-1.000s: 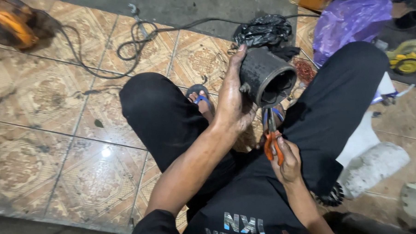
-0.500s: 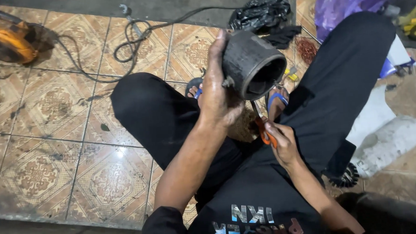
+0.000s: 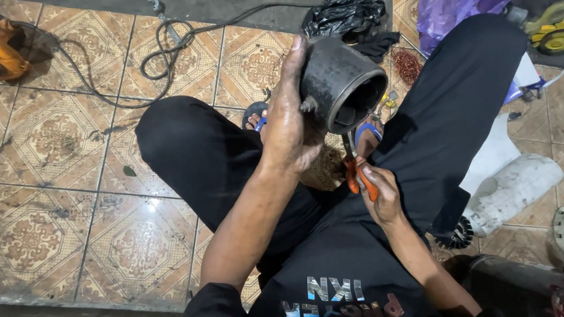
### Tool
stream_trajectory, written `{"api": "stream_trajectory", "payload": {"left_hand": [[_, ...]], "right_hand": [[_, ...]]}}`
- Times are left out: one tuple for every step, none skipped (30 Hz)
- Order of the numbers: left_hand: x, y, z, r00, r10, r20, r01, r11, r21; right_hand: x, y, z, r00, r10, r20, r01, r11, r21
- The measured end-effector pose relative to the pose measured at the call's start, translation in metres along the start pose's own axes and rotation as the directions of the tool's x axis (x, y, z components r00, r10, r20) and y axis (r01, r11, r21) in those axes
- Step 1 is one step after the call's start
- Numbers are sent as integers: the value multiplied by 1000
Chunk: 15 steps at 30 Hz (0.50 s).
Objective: Removing copper stator windings from a motor housing using pliers and a screwdriver
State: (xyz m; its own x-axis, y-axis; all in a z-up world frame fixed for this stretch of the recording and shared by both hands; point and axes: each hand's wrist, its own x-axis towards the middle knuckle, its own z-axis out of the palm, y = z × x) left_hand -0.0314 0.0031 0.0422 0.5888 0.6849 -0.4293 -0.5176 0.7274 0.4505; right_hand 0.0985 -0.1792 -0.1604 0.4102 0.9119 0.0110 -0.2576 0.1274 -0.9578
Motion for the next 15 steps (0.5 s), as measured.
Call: {"api": "stream_trajectory", "payload": {"left_hand": [[1,-2,-1,1000,0,3,0,1000,0],[3,-3,-1,1000,0,-6,0,999,-33],[4,-5,-2,1000,-1,-15,0,998,-67],[2,-5,-2,1000,-1,-10,0,998,-66],[0,-4,-3,1000,2,30,-1,1000,-30],[-1,-3,-3,997,4,71,-5,1000,7],[3,-6,-7,997,6,75,-6,1000,7],[6,-10,-11,992,36,119,-39,999,25],[9,-13,-15,984,65,163,-73,996,42],[17,-18,-22,983,69,168,-77,996,44],[26,-24,-29,963,125,239,-137,990,35],[34,-29,-35,934,180,308,-195,981,20],[34,-29,-36,932,182,313,-198,980,21],[35,-30,-36,937,158,310,-178,983,36],[35,-30,-36,942,135,307,-158,986,51]], "right_hand": [[0,7,-7,1000,-2,-1,2,1000,-1],[0,15,-13,998,47,-51,-48,999,-18],[0,22,-19,990,96,-103,-100,994,-32],[1,25,-20,990,91,-103,-95,995,-34],[1,28,-20,987,117,-110,-120,993,-21],[3,30,-21,983,144,-116,-146,989,-7],[3,30,-21,984,139,-115,-141,990,-9],[4,31,-22,980,152,-126,-159,986,-52],[4,32,-22,977,163,-138,-177,980,-95],[4,48,-31,978,157,-136,-170,981,-95],[4,63,-40,985,86,-151,-93,995,-38],[4,78,-49,985,17,-172,-14,1000,16],[4,68,-38,985,11,-171,-8,1000,15],[5,56,-27,986,26,-167,-24,1000,9],[5,45,-16,986,41,-164,-41,999,3]]}}
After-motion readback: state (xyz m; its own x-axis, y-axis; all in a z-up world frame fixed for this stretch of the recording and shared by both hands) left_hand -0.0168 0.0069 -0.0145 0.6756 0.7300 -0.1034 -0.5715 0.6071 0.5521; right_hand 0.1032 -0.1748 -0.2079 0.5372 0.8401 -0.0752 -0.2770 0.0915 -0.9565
